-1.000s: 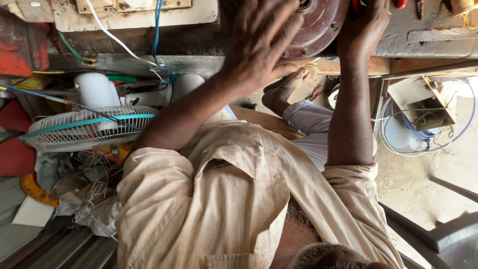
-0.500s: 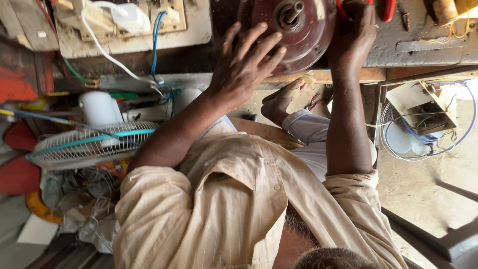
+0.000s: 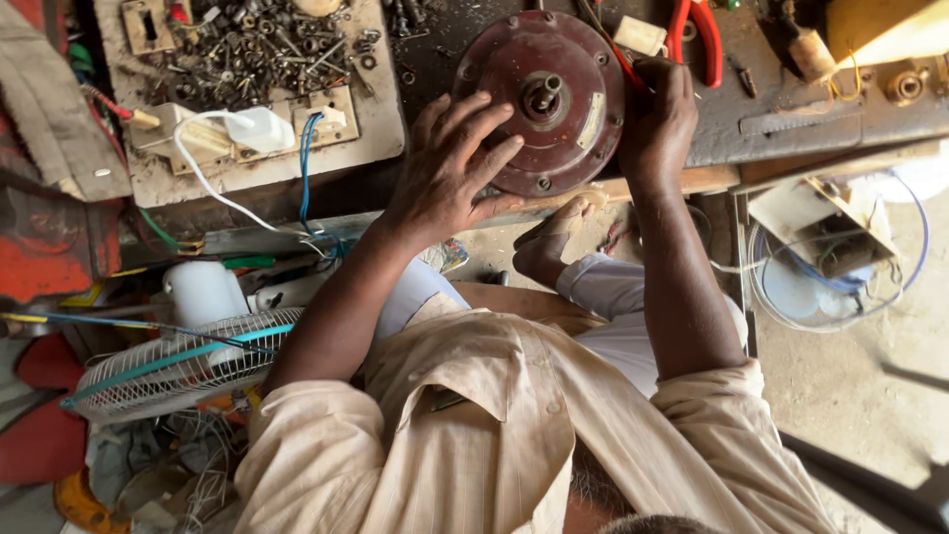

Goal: The person sits at a cluttered workbench repairing an electric motor. They wind and tie copper wire around the motor stator, fit the wound stator, then handle the motor end bell, use pliers on it, and press the rotor into the motor housing, adjusting it by hand.

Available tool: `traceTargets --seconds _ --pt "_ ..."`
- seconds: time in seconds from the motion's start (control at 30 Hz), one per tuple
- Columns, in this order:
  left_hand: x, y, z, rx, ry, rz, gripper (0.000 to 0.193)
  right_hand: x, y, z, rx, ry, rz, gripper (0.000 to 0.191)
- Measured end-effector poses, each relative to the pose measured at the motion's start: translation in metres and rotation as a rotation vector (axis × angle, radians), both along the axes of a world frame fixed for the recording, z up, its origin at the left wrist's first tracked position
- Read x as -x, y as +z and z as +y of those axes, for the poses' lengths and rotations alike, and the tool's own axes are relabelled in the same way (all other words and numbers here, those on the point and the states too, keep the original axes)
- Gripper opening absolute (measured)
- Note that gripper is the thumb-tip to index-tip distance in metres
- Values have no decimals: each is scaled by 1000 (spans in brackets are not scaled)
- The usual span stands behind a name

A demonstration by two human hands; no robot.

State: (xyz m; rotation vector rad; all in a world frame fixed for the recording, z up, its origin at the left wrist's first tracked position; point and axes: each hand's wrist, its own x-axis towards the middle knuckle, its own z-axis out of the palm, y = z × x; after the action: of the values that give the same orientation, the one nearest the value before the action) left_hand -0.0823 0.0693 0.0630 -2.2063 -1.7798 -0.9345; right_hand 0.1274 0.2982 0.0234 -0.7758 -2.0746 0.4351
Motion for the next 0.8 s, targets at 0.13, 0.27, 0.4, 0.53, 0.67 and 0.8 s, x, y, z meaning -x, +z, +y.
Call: traceTargets --seconds 0.13,0.27,0.4,0.53,0.67,0.8 --pt "-10 -18 14 -117 -64 -37 76 -4 -10 3 74 -35 28 21" --pt "-7 -34 6 -72 -44 -6 76 -11 -28 3 -11 -6 58 33" --pt "-5 -44 3 -124 -71 -16 72 -15 -39 1 -11 -16 91 39" --pt "-8 -45 2 -167 -75 -22 69 -16 -20 -2 133 57 363 58" --pt "-8 -46 0 -179 -94 -50 72 -43 31 -8 227 36 596 64" --pt "-6 -50 2 -179 -118 -62 75 -97 85 -21 176 59 380 61"
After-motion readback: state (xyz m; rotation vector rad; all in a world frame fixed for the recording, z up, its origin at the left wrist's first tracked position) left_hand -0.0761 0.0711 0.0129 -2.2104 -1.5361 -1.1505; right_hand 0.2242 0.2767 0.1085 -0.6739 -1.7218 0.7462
